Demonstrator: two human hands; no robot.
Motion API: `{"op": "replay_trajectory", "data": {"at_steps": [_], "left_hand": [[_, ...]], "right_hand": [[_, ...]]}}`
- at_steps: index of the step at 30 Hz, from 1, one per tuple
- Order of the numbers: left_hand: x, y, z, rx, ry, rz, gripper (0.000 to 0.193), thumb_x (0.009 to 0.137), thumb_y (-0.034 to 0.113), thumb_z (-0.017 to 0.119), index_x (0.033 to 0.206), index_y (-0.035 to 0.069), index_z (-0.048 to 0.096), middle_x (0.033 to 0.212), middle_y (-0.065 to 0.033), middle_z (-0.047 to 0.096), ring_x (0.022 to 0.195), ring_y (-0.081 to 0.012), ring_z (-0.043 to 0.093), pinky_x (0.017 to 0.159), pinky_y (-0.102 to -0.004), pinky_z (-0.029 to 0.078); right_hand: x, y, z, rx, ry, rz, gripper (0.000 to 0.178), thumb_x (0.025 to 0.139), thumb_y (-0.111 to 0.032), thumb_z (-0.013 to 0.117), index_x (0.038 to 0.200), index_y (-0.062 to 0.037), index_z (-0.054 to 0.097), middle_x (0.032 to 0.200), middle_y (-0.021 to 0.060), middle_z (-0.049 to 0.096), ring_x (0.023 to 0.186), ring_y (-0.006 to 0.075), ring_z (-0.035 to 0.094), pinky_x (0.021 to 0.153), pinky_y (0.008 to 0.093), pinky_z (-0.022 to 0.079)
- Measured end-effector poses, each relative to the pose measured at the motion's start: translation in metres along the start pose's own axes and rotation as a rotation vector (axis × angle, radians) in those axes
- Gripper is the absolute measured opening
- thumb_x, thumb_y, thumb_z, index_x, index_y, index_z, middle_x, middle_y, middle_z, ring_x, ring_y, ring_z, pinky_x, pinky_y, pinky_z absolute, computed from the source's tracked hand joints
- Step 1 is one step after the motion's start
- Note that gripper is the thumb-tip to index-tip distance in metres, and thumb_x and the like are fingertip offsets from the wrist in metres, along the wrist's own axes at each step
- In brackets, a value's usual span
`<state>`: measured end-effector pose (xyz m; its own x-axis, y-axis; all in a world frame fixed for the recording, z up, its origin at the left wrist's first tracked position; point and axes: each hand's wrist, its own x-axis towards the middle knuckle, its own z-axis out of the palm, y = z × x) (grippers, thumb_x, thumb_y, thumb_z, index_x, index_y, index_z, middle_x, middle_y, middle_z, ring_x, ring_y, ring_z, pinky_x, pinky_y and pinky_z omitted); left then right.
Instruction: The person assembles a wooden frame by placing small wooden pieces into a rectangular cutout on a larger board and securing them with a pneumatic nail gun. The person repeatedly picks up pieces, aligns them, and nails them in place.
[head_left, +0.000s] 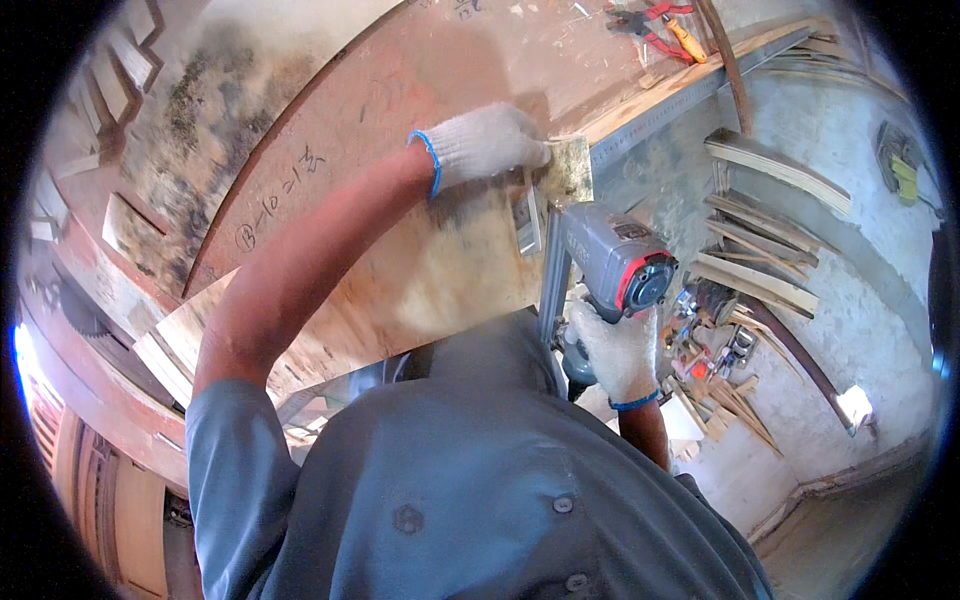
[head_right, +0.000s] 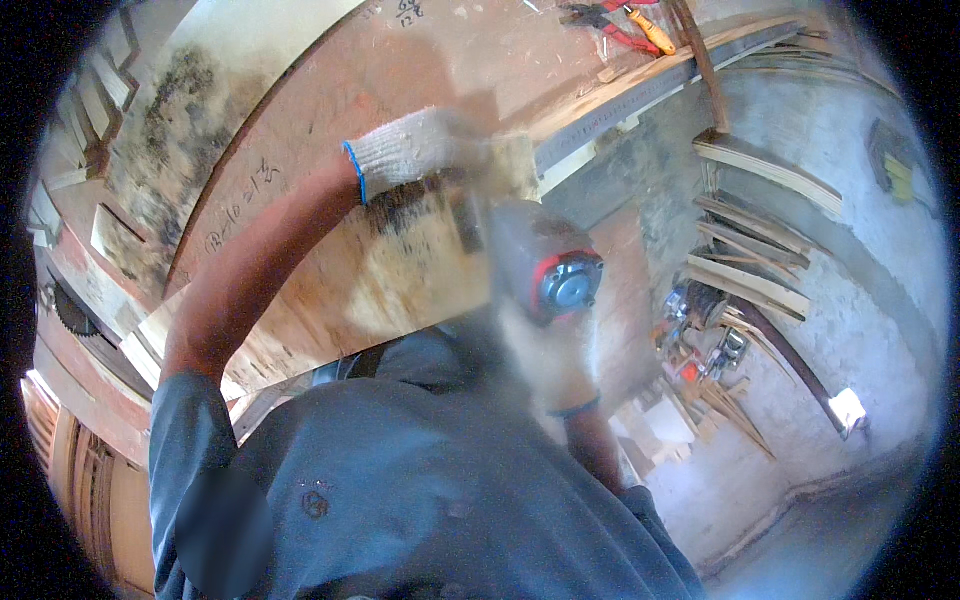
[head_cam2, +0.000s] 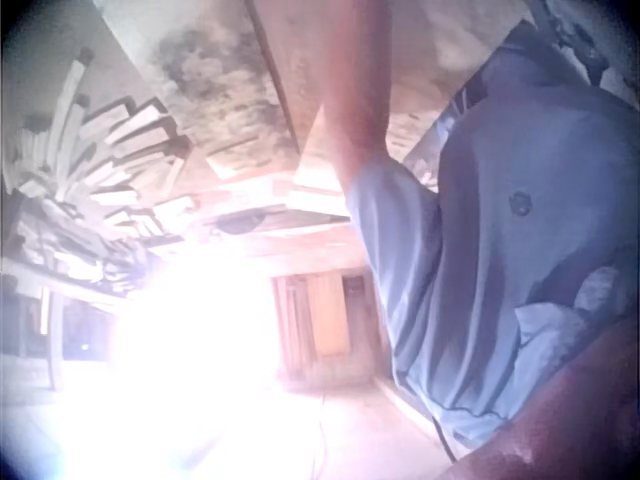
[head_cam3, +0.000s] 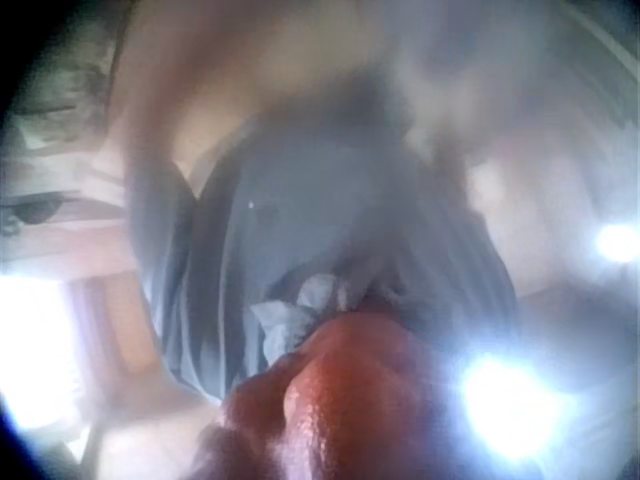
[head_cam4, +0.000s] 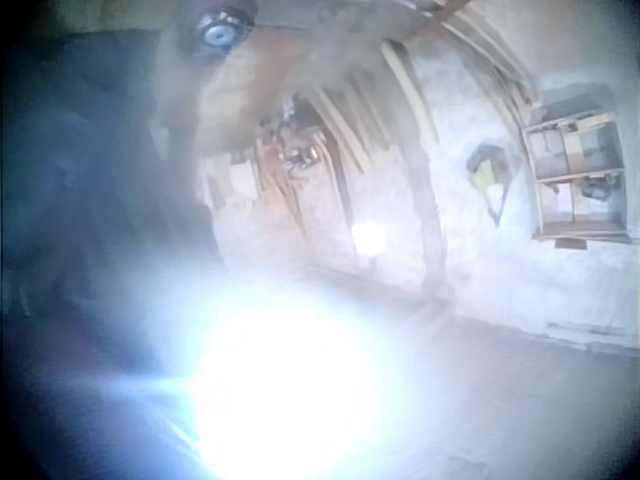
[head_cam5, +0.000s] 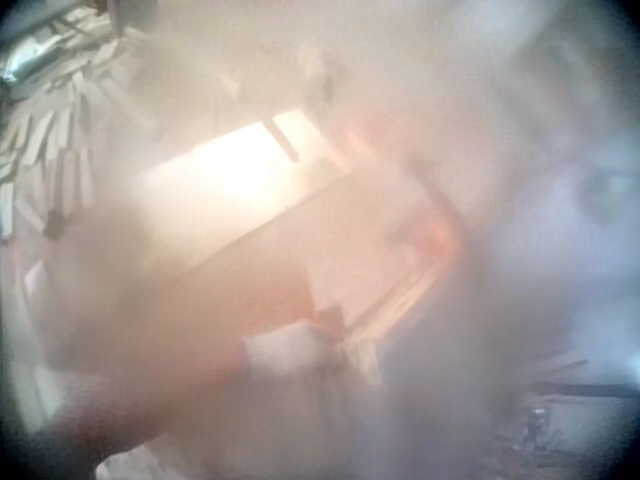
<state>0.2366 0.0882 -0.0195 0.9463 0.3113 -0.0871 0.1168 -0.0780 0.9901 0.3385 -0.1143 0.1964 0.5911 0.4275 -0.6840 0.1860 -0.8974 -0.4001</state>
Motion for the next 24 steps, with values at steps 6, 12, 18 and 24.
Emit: {"op": "replay_trajectory", "data": {"at_steps": [6, 12, 18, 24], "left_hand": [[-0.025, 0.021, -0.012, 0.239, 0.212, -0.025, 0.054, 0.099, 0.052, 0.054, 0.108, 0.002, 0.074, 0.105, -0.0263, 0.072, 0.101, -0.0453, 0.069, 0.093, -0.05, 0.053], [-0.12, 0.05, -0.046, 0.327, 0.045, -0.485, 0.053, 0.099, 0.057, 0.055, 0.113, 0.01, 0.077, 0.108, -0.0219, 0.074, 0.104, -0.0424, 0.07, 0.091, -0.0509, 0.055], [-0.14, 0.046, -0.009, 0.269, 0.106, -0.562, 0.05, 0.098, 0.058, 0.056, 0.111, 0.015, 0.078, 0.103, -0.0189, 0.075, 0.099, -0.042, 0.071, 0.085, -0.052, 0.056], [-0.126, 0.055, -0.009, 0.368, -0.003, -0.61, 0.042, 0.1, 0.05, 0.06, 0.108, 0.011, 0.074, 0.097, -0.0213, 0.072, 0.095, -0.0434, 0.069, 0.081, -0.0527, 0.055]], "right_hand": [[0.004, -0.005, -0.013, -0.013, -0.02, 0.014, 0.021, 0.088, -0.004, 0.07, 0.108, -0.001, 0.065, 0.077, 0.002, 0.068, 0.065, 0.0115, 0.065, 0.06, 0.0297, 0.052], [0.009, -0.001, -0.024, -0.013, -0.017, -0.16, 0.029, 0.087, -0.007, 0.076, 0.115, -0.0024, 0.069, 0.088, 0.002, 0.069, 0.075, 0.0104, 0.064, 0.067, 0.0302, 0.052], [0.005, -0.027, -0.031, -0.079, -0.088, -0.09, 0.032, 0.088, -0.008, 0.074, 0.118, -0.0022, 0.068, 0.097, 0.0047, 0.07, 0.084, 0.012, 0.065, 0.076, 0.0341, 0.054], [0.01, -0.014, -0.032, -0.091, -0.113, -0.175, 0.027, 0.087, -0.004, 0.066, 0.113, 0.0009, 0.062, 0.078, 0.0067, 0.067, 0.066, 0.0177, 0.068, 0.061, 0.0338, 0.056]]}}
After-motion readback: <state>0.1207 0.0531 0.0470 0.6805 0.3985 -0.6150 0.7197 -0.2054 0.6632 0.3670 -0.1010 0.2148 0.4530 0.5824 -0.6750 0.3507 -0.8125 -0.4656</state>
